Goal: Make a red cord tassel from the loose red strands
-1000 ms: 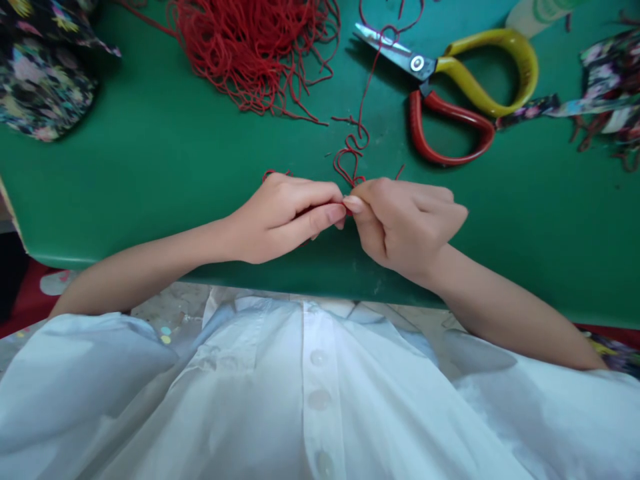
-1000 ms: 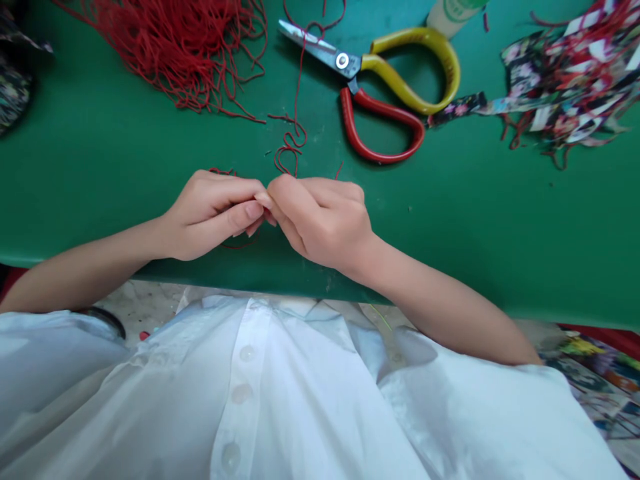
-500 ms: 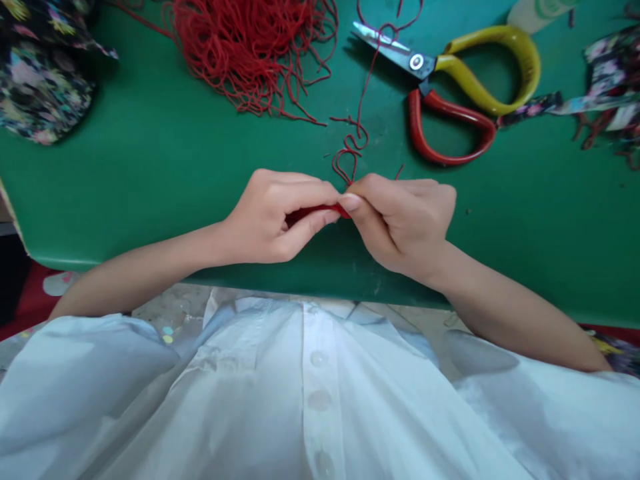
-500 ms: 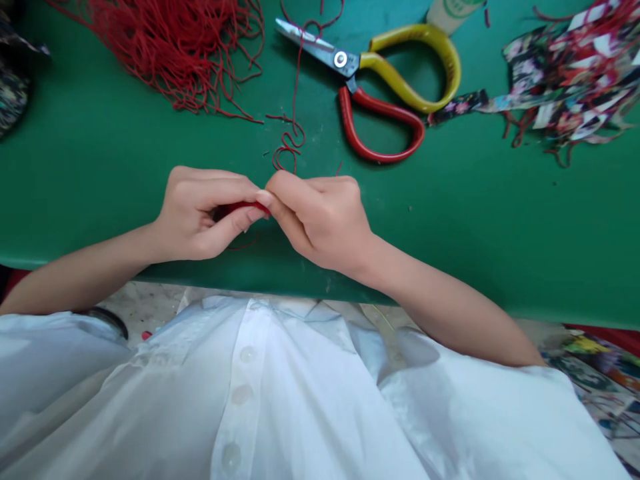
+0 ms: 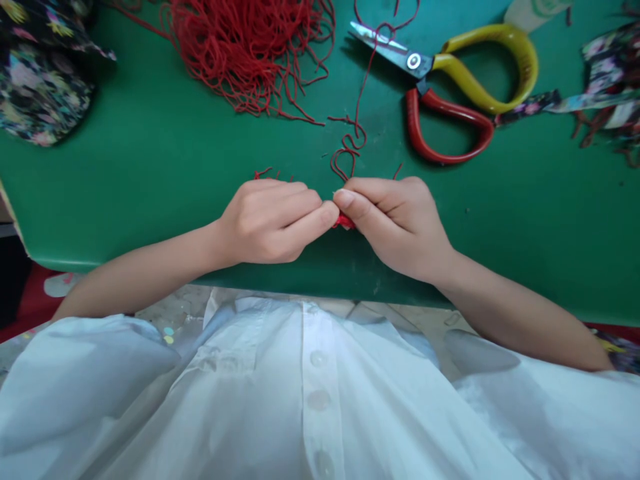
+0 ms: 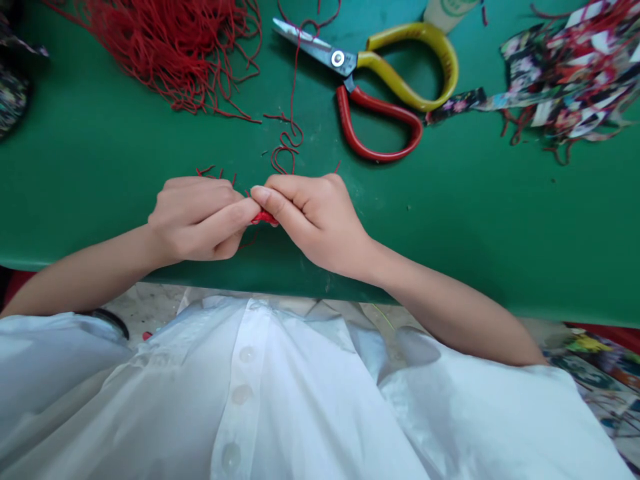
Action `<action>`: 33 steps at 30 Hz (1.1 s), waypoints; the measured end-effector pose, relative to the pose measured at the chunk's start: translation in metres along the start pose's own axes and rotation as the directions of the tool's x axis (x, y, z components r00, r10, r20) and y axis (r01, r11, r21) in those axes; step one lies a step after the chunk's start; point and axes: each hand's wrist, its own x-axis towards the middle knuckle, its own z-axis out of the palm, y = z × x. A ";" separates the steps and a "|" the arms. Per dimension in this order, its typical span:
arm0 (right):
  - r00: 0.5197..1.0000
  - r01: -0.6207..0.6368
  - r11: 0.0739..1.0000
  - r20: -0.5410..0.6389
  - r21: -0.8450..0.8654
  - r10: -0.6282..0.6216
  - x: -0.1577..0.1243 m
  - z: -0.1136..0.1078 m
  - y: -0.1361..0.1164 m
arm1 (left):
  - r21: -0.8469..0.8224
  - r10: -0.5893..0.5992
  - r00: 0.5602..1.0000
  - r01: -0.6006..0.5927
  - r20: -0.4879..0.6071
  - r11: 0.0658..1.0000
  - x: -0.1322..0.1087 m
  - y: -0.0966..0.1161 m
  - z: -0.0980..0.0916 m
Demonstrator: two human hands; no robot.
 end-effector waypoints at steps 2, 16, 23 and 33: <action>1.000 0.017 1.000 -0.026 -0.008 -0.018 0.000 0.001 0.000 | 0.013 -0.018 0.999 0.017 0.029 1.000 -0.002 -0.001 0.001; 1.000 0.007 0.999 -0.020 0.049 -0.006 0.001 0.002 0.003 | 0.120 0.099 0.995 -0.098 -0.003 0.988 -0.005 -0.007 0.004; 0.984 0.032 0.982 -0.166 -0.186 -0.064 -0.004 0.008 0.002 | 0.192 0.146 0.989 -0.139 -0.021 0.972 -0.002 -0.007 0.000; 0.891 0.197 0.740 -0.197 -0.643 -0.409 -0.006 0.013 0.013 | -0.034 -0.057 0.987 0.063 0.150 0.997 -0.002 -0.002 0.002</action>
